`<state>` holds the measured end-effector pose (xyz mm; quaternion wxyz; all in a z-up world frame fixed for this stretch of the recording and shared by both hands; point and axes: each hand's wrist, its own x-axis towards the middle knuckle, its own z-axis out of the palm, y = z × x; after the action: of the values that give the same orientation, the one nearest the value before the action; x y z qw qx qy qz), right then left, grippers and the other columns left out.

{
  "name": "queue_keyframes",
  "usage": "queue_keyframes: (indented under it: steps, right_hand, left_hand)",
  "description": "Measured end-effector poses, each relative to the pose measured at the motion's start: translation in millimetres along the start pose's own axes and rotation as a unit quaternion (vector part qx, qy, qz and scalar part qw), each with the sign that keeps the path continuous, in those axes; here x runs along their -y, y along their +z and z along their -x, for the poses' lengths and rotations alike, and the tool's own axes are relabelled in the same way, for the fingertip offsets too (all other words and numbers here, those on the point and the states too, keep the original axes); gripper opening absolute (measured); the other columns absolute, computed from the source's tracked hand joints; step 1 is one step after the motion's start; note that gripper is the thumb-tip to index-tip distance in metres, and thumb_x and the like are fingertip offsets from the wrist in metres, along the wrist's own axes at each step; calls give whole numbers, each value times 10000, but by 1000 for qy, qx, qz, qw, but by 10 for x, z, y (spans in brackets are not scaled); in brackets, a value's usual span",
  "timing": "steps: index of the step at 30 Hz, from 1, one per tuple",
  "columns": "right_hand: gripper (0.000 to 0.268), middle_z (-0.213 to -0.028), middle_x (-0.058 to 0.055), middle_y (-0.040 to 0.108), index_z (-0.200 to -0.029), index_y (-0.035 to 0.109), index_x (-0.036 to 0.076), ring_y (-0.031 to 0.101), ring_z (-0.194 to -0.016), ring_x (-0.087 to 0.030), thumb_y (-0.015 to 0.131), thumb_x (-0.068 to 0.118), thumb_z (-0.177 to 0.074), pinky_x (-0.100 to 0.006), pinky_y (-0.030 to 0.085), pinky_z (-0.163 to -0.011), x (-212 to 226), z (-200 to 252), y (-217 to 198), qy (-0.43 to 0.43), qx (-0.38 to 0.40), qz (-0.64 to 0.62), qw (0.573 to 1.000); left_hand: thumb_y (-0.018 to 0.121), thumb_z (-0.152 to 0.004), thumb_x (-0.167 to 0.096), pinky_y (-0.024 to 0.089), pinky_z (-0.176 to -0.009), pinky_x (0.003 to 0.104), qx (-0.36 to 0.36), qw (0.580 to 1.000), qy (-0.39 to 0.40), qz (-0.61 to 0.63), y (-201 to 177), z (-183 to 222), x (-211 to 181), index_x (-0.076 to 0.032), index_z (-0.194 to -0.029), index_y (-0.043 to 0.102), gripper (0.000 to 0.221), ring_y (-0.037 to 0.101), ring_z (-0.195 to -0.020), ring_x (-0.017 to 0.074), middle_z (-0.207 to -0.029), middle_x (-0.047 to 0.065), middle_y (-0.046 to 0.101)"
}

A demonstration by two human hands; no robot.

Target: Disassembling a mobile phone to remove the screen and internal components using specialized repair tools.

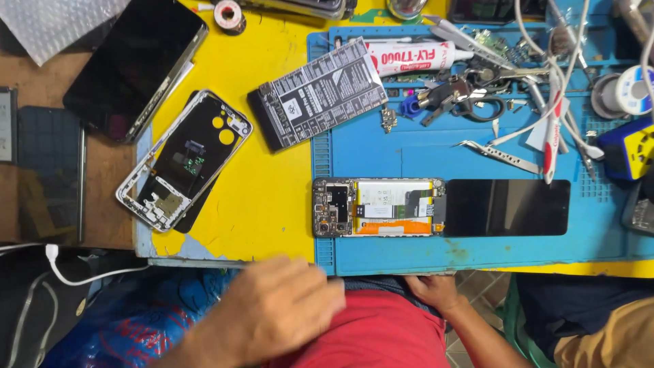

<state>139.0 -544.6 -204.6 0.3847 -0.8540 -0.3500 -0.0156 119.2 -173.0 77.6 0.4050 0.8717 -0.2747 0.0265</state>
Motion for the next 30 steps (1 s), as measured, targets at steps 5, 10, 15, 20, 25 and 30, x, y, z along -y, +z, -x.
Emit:
queue_keyframes:
  steps: [5,10,15,20,25,30]
  right_hand:
    - [100,-987,-36,775,-948,779,111,735,-996,-264,757,173,-872,-417,571,-990,86,-55,6,-17,-39,-6,999]
    - [162,-960,-8,774,-971,777,138,742,-954,-231,782,253,-857,-375,603,-877,-12,219,106,11,-43,46,998]
    - [105,-939,-44,767,-866,760,119,742,-924,-253,763,224,-867,-393,586,-913,148,-3,-17,-4,-49,43,998]
    - [147,-1017,-51,787,-1008,768,98,749,-989,-264,720,173,-891,-402,579,-965,132,-62,-156,6,-23,-13,1000]
    - [115,-1000,-53,779,-986,756,94,747,-961,-261,718,143,-889,-400,584,-948,227,-214,-250,-11,-34,-22,999]
    - [86,-982,-55,771,-963,743,89,746,-933,-259,715,113,-886,-399,590,-932,307,-259,-157,-41,-38,-58,997]
  left_hand:
    - [575,-986,-110,422,-591,375,26,938,60,-340,-268,-470,314,-101,-1143,689,194,529,-747,237,-901,32,570]
    - [619,-922,-94,439,-609,354,100,910,63,-397,-254,-617,434,-141,-1053,644,141,564,-759,216,-910,14,591]
    - [601,-919,-69,425,-590,360,111,905,79,-404,-246,-643,443,-126,-1045,639,144,553,-737,218,-863,18,569]
    - [507,-948,-111,381,-563,347,148,862,132,-467,-173,-636,400,-136,-988,661,161,514,-691,211,-961,60,605]
    - [474,-977,-104,388,-555,333,137,863,158,-461,-104,-608,465,-55,-1071,701,250,512,-652,195,-1050,104,644]
    - [480,-996,-80,374,-538,335,130,859,167,-466,-107,-628,434,-27,-1031,727,255,509,-634,208,-986,113,634]
